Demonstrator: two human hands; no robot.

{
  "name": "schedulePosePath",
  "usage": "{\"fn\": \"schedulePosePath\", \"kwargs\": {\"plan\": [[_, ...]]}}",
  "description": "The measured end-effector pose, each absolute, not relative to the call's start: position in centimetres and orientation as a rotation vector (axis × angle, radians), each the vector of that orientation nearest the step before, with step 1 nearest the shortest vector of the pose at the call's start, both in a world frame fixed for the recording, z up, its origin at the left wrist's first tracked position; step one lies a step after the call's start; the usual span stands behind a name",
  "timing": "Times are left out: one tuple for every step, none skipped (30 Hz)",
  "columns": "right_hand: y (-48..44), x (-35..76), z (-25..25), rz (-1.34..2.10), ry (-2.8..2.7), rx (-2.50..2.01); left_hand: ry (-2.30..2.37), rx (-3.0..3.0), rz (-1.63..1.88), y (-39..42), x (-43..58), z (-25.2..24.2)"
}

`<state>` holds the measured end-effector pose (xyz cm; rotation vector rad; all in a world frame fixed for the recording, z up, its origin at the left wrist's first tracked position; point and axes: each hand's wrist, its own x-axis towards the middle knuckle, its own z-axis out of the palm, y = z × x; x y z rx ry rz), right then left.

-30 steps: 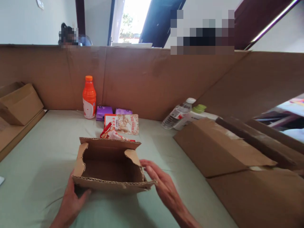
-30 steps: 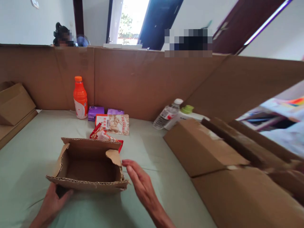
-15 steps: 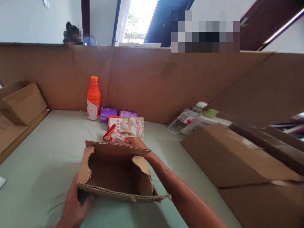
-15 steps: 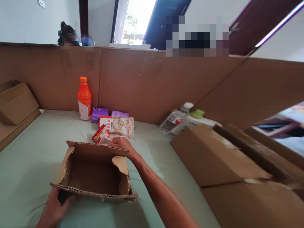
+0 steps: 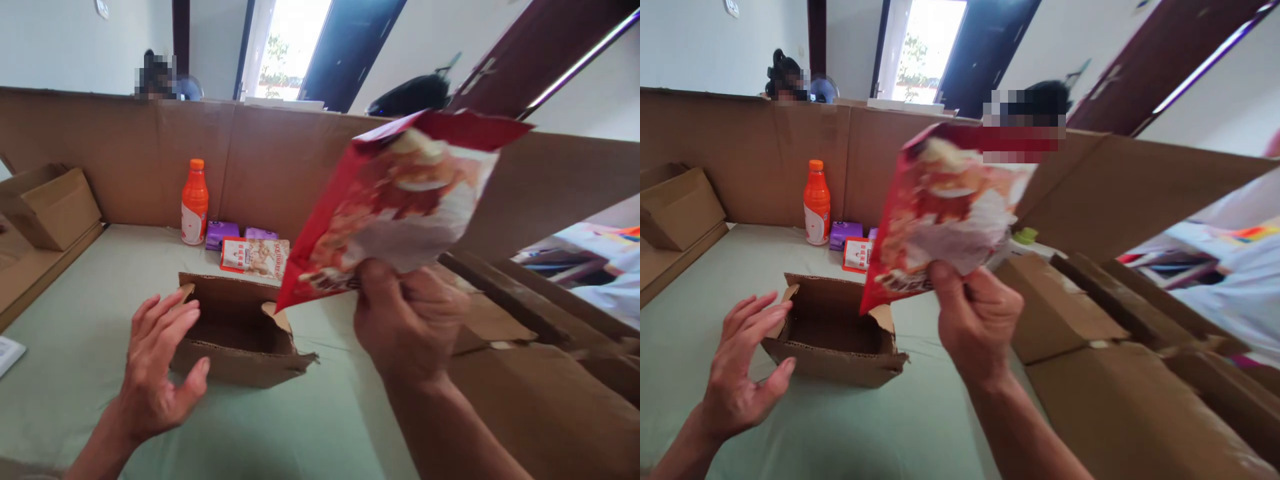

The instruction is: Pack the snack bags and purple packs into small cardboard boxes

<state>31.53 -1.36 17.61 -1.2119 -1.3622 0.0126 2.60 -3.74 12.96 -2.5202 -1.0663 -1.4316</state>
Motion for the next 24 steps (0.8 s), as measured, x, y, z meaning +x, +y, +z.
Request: {"fn": "schedulePosePath", "kwargs": {"plan": [[-2.0,30.3,17.9,-0.006,-1.436,-1.155,-1.058,-2.554,-1.342,-3.5,3.0,13.5],[-2.4,29.1,18.0,-0.011,-1.54,-1.085,-1.069,-2.582,-1.27,-3.4,3.3,13.9],[-2.7,28.3,17.9,0.002,-1.67,-1.016,-1.091,-2.601,-1.216,-3.4,3.5,14.1],[-2.8,27.6,17.6,0.031,-1.817,-0.966,-1.121,-2.606,-1.179,-3.5,3.7,14.1],[-2.7,27.3,17.2,0.062,-1.965,-0.94,-1.152,-2.601,-1.151,-3.6,3.8,14.1],[-2.6,27.3,16.8,0.082,-2.105,-0.939,-1.181,-2.592,-1.123,-3.7,3.8,14.1],[-2.4,27.5,16.5,0.094,-2.234,-0.969,-1.204,-2.581,-1.098,-3.9,3.8,14.1],[-2.2,27.7,16.4,0.098,-2.353,-1.029,-1.221,-2.57,-1.075,-4.0,3.8,14.1],[-2.1,28.0,16.5,0.096,-2.465,-1.106,-1.231,-2.563,-1.058,-4.1,3.7,14.1],[-2.0,28.2,16.8,0.091,-2.569,-1.19,-1.233,-2.558,-1.055,-4.2,3.7,14.1],[-1.8,28.3,17.4,0.085,-2.662,-1.275,-1.228,-2.556,-1.067,-4.2,3.7,14.0],[-1.7,28.2,18.0,0.088,-2.753,-1.355,-1.219,-2.558,-1.086,-4.2,3.7,14.0],[-1.4,27.8,18.7,0.099,-2.843,-1.421,-1.21,-2.563,-1.111,-4.2,3.7,13.9],[-1.1,27.3,19.3,0.116,-2.924,-1.469,-1.198,-2.572,-1.136,-4.1,3.6,13.8],[-0.7,26.7,19.8,0.138,-2.998,-1.512,-1.183,-2.58,-1.165,-4.1,3.6,13.6],[-0.2,26.0,20.1,0.165,-3.067,-1.528,-1.165,-2.59,-1.192,-4.1,3.6,13.5],[0.3,25.3,20.2,0.193,-3.128,-1.522,-1.145,-2.6,-1.22,-4.1,3.5,13.4],[0.8,24.6,20.1,0.223,-3.18,-1.501,-1.127,-2.608,-1.248,-4.1,3.5,13.3],[1.3,24.0,19.8,0.256,-3.22,-1.475,-1.11,-2.615,-1.274,-4.1,3.5,13.2],[1.8,23.6,19.4,0.296,-3.252,-1.44,-1.098,-2.621,-1.296,-4.1,3.5,13.2],[2.1,23.2,19.0,0.339,-3.274,-1.402,-1.089,-2.624,-1.313,-4.0,3.5,13.1],[2.4,23.1,18.6,0.381,-3.286,-1.367,-1.081,-2.628,-1.324,-4.0,3.5,13.1],[2.6,23.1,18.2,0.42,-3.294,-1.341,-1.073,-2.628,-1.333,-4.0,3.5,13.0],[2.7,23.4,17.9,0.447,-3.296,-1.312,-1.064,-2.627,-1.34,-3.9,3.4,13.0]]}}
